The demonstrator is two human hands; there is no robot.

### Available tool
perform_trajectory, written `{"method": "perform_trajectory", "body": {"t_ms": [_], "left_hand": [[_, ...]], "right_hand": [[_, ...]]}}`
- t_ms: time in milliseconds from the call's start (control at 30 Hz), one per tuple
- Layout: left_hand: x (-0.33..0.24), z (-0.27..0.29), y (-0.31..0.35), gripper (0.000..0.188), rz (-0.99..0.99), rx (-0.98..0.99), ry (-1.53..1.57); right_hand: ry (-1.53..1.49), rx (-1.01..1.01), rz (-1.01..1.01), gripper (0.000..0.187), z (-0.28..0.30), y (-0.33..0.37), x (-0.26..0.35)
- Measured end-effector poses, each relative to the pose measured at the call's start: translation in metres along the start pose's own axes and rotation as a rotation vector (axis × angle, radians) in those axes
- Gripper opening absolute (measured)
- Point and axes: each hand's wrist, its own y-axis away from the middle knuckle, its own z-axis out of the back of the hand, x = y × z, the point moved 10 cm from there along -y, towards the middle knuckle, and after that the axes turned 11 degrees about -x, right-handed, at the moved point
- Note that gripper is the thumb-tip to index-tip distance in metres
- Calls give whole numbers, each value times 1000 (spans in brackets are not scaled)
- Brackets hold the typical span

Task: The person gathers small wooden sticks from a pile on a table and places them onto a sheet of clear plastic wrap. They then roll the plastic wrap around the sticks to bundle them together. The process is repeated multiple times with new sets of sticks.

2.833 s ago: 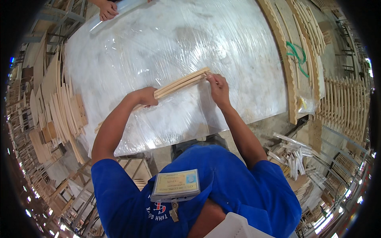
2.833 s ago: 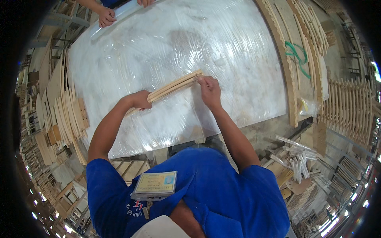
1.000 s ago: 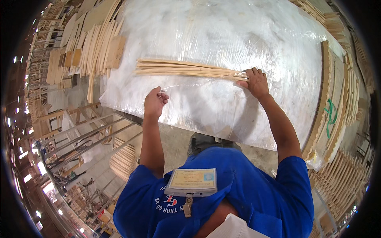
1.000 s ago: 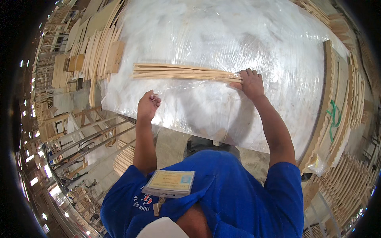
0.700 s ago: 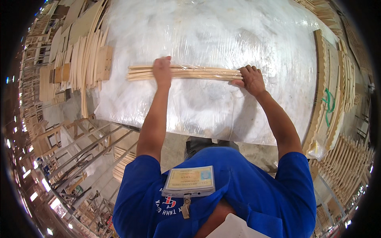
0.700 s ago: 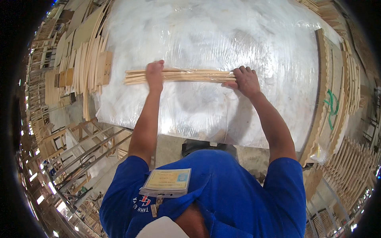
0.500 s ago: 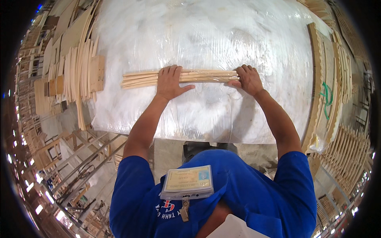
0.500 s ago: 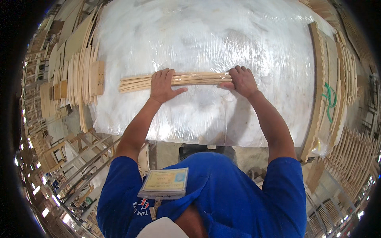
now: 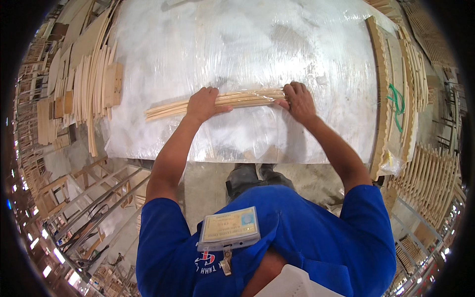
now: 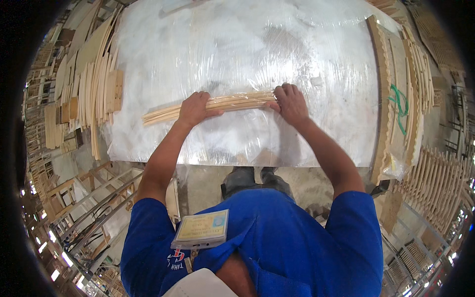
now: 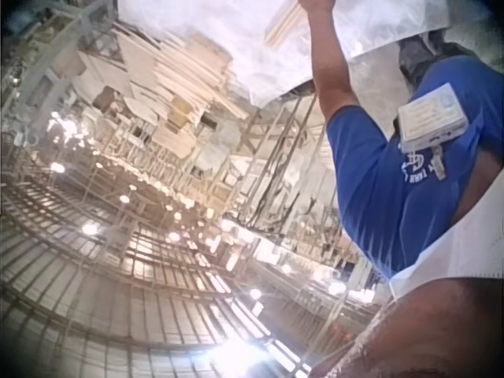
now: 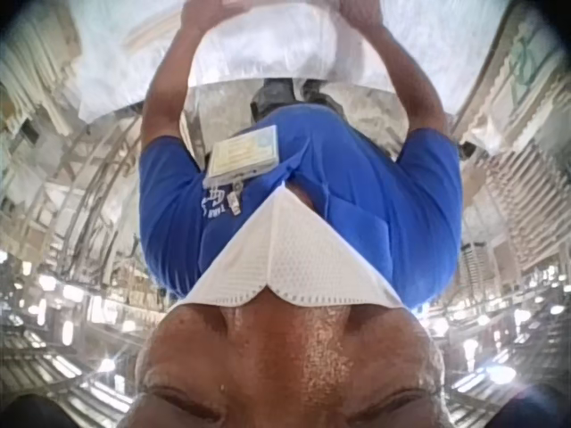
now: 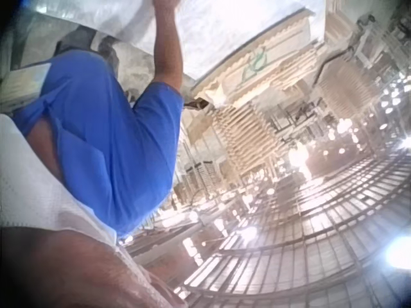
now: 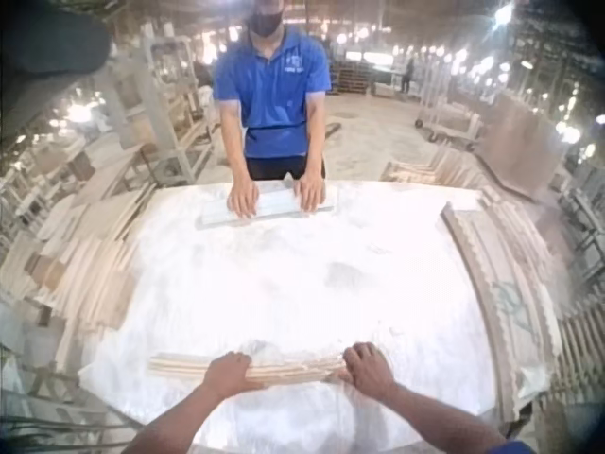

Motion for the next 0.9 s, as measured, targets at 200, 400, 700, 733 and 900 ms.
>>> {"method": "perform_trajectory", "body": {"t_ms": [200, 400, 700, 733, 900], "left_hand": [[18, -6, -8, 77, 39, 196, 78], [5, 5, 4, 72, 34, -95, 66], [-17, 13, -11, 68, 16, -370, -167], [-13, 14, -16, 65, -16, -343, -128], [6, 2, -44, 66, 84, 7, 21]], "right_hand": [[-73, -54, 127, 70, -19, -21, 88], [-93, -77, 144, 70, -28, -33, 70], [-45, 234, 40, 75, -39, -69, 53], [-9, 234, -5, 67, -40, -66, 55], [-152, -450, 80, 53, 13, -58, 81]]}}
